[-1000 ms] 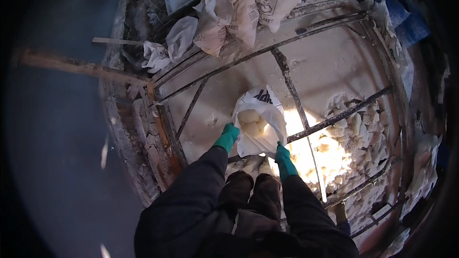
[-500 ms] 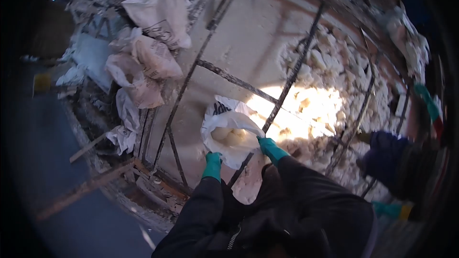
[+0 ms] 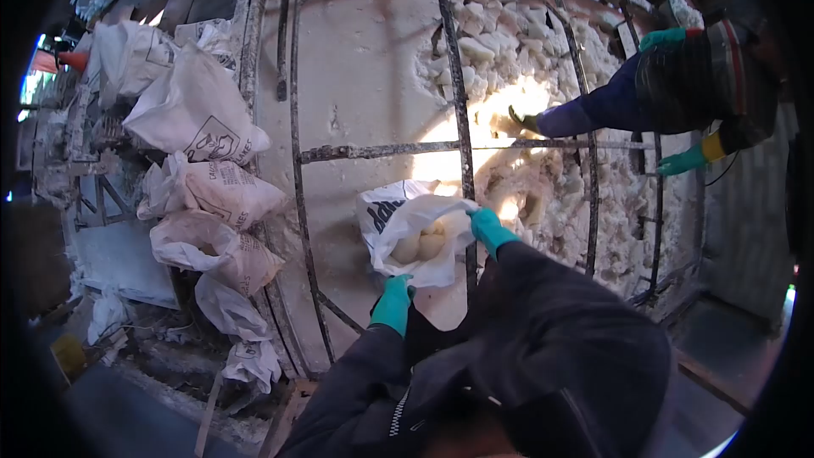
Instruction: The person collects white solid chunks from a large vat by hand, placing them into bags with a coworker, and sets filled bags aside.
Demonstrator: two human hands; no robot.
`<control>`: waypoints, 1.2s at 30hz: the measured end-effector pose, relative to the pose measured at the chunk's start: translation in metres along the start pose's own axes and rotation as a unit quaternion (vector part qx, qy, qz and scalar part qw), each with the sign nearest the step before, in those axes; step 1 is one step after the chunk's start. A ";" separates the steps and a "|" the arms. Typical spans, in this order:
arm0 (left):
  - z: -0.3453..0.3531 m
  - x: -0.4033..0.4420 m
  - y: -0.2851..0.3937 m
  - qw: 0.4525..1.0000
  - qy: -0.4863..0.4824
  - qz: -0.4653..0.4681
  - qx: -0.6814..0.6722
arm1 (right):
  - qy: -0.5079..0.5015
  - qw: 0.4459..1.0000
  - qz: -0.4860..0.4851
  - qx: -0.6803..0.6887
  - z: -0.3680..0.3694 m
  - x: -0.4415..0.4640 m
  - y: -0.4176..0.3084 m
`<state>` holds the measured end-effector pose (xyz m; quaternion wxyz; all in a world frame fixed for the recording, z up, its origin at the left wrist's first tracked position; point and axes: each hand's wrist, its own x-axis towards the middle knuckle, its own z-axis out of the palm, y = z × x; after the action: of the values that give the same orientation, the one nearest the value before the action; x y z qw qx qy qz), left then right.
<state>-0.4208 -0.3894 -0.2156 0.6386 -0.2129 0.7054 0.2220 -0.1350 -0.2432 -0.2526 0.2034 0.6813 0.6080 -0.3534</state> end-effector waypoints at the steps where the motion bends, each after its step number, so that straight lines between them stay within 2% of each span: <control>1: -0.011 0.001 0.017 0.999 -0.016 0.015 0.024 | 0.038 0.993 -0.047 -0.099 0.051 0.027 0.020; 2: -0.028 0.001 0.025 0.998 -0.026 0.026 0.051 | 0.048 0.995 0.029 0.083 0.078 0.035 0.017; 3: -0.045 0.000 0.025 0.996 -0.032 0.033 0.079 | 0.086 0.955 0.098 0.265 0.104 0.042 0.013; 5: -0.057 0.017 0.031 0.991 -0.078 0.073 0.086 | 0.032 0.995 0.092 0.030 0.088 0.001 -0.032; 6: -0.064 0.030 0.026 0.987 -0.096 0.087 0.092 | 0.027 0.999 0.023 0.033 0.040 -0.042 -0.074; 7: -0.066 0.056 0.020 0.992 -0.079 0.059 0.076 | -0.010 0.998 0.028 0.060 0.021 -0.057 -0.098; 9: -0.067 0.045 0.030 0.987 -0.112 0.078 0.081 | -0.045 0.999 0.013 -0.021 0.013 -0.046 -0.120; 10: -0.068 0.041 0.027 0.989 -0.108 0.083 0.063 | 0.030 0.986 -0.154 -0.050 0.008 -0.061 -0.116; 11: -0.070 0.029 0.027 0.986 -0.128 0.096 0.039 | 0.042 0.967 -0.247 -0.048 -0.001 -0.065 -0.113; 12: -0.069 0.033 0.018 0.986 -0.126 0.102 0.022 | 0.011 0.958 -0.285 -0.021 -0.005 -0.071 -0.105; 13: -0.067 0.038 0.009 0.986 -0.125 0.108 0.005 | -0.070 0.965 -0.239 0.081 -0.007 -0.072 -0.089; 14: -0.065 0.044 0.000 0.986 -0.125 0.114 -0.012 | -0.154 0.951 -0.145 0.225 -0.013 -0.071 -0.079; 15: -0.058 0.044 0.000 0.984 -0.128 0.121 -0.016 | -0.198 0.932 -0.046 0.301 -0.015 -0.068 -0.076; 16: -0.057 0.041 0.002 0.984 -0.122 0.124 -0.022 | -0.217 0.922 0.040 0.319 -0.014 -0.064 -0.078; 17: -0.053 0.039 0.003 0.984 -0.120 0.127 -0.024 | -0.101 0.931 0.277 0.217 0.000 -0.055 -0.105; 19: -0.052 0.031 0.003 0.985 -0.111 0.130 -0.019 | -0.072 0.907 0.304 0.281 0.000 -0.063 -0.107; 22: -0.046 0.022 0.005 0.986 -0.097 0.135 -0.004 | 0.085 0.810 0.314 0.488 0.027 -0.037 -0.071; 25: -0.051 0.018 0.001 0.987 -0.075 0.143 0.013 | -0.064 0.826 0.293 0.478 0.024 -0.039 -0.073; 28: -0.057 0.022 0.005 0.984 -0.045 0.165 0.043 | -0.144 0.815 0.319 0.462 0.027 -0.033 -0.098; 31: -0.061 0.022 0.016 0.974 -0.002 0.201 0.108 | -0.229 0.814 0.238 0.478 0.024 -0.044 -0.117; 33: -0.068 0.023 0.032 0.958 0.028 0.226 0.176 | -0.120 0.820 0.164 0.535 0.033 -0.064 -0.106; 36: -0.096 0.014 0.063 0.933 0.131 0.237 0.236 | -0.101 0.855 0.315 0.400 -0.007 -0.067 -0.096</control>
<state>-0.5364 -0.3952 -0.2184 0.5010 0.0896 0.8450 0.1643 -0.2277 -0.2669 -0.1841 0.0740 0.8193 0.1434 -0.5502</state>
